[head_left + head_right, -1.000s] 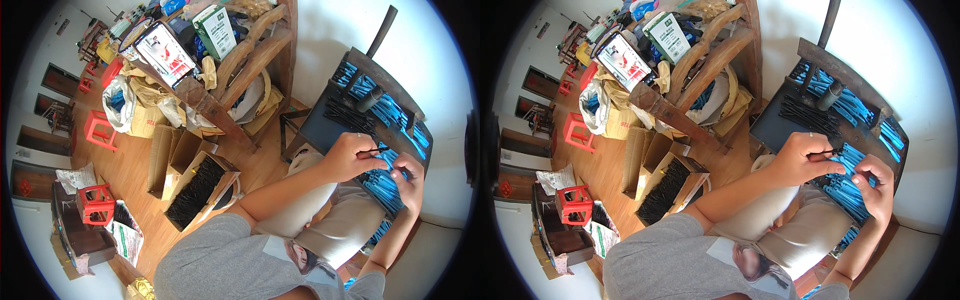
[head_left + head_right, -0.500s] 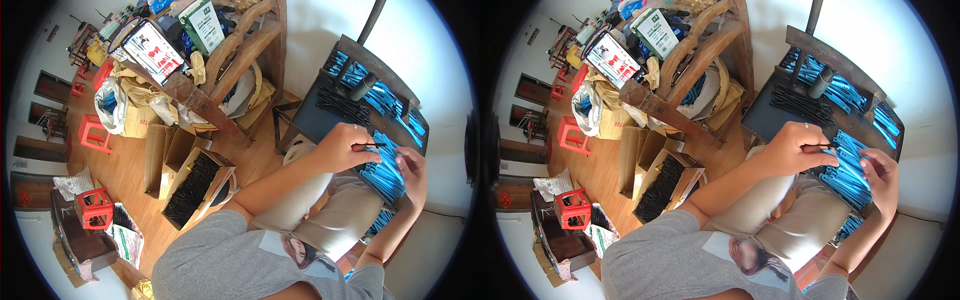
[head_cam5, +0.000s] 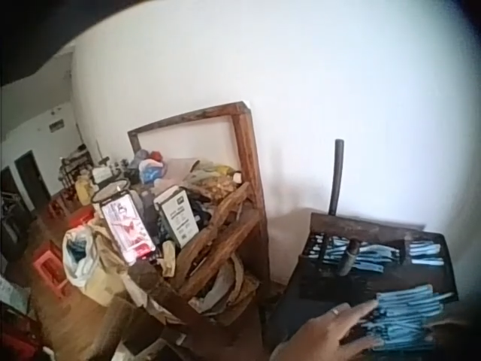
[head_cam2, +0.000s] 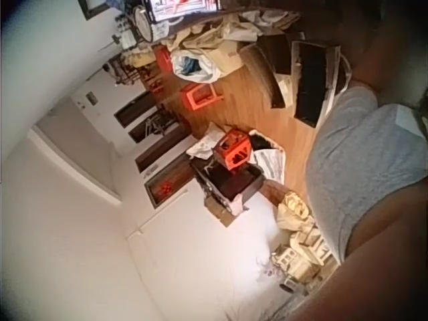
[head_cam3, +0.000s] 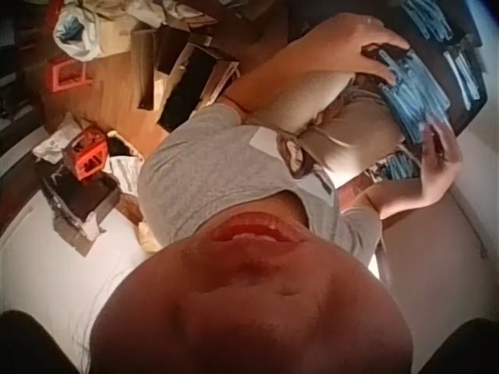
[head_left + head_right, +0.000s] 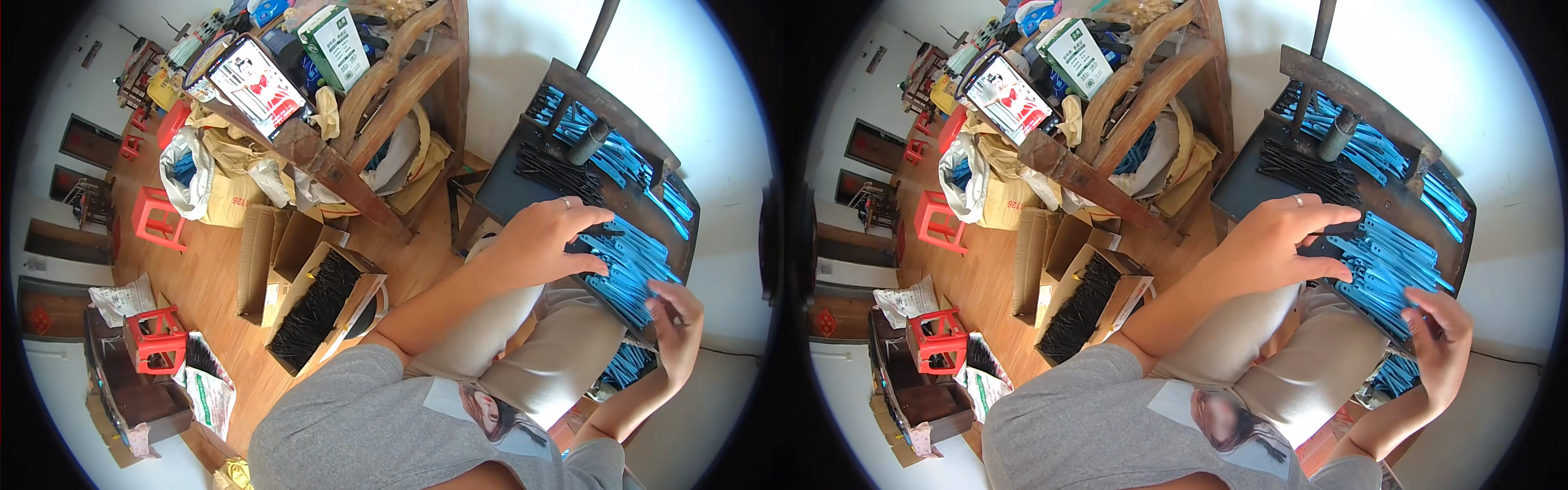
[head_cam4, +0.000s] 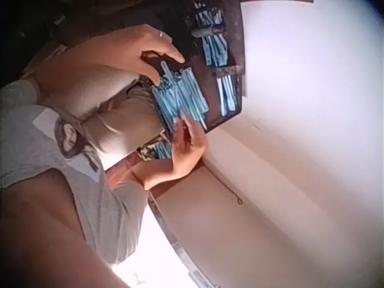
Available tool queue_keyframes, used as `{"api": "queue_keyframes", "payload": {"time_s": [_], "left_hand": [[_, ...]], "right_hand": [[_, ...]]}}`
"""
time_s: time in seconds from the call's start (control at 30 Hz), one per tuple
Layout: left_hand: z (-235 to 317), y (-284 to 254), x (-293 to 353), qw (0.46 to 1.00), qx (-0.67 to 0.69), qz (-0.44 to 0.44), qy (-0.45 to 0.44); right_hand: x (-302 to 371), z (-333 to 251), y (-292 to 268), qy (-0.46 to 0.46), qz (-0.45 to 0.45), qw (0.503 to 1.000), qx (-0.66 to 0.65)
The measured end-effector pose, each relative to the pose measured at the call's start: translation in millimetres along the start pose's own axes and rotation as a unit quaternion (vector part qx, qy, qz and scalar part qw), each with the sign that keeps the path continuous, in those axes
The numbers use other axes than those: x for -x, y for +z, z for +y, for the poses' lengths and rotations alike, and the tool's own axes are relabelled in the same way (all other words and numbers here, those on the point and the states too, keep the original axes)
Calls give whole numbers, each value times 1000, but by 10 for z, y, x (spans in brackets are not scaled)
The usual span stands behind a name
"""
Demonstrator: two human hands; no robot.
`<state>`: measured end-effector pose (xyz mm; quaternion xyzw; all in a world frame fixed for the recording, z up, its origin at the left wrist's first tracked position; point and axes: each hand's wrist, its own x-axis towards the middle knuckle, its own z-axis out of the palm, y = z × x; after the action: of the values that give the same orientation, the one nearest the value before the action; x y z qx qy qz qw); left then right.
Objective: Assembling small black components onto blue plastic strips at a workstation.
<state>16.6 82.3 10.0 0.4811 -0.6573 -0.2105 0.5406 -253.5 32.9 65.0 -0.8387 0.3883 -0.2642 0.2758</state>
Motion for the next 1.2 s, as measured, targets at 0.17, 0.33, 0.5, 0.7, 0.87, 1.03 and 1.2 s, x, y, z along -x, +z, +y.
{"api": "queue_keyframes", "payload": {"time_s": [0.17, 0.33, 0.5, 0.7, 0.87, 1.03, 1.2], "left_hand": [[181, -104, 95, 997, 60, -56, 7], [249, -181, 191, 993, 82, -86, 16], [251, -286, 270, 988, 102, -101, -48], [222, -238, 282, 993, 40, -111, -5], [252, -162, 309, 993, 59, -100, -3], [248, -131, 351, 994, 94, -47, -39], [272, -58, 382, 992, 114, 24, -47]], "right_hand": [[-32, -309, 66, -56, -114, 990, -63], [-76, -392, 189, -39, -96, 991, -88], [-75, -437, 234, -63, -104, 989, -80], [-99, -524, 340, -57, -167, 983, -48], [-101, -495, 422, -10, -205, 974, -97], [-61, -499, 503, 61, -104, 982, -144], [-24, -594, 627, 79, -11, 971, -226]]}}
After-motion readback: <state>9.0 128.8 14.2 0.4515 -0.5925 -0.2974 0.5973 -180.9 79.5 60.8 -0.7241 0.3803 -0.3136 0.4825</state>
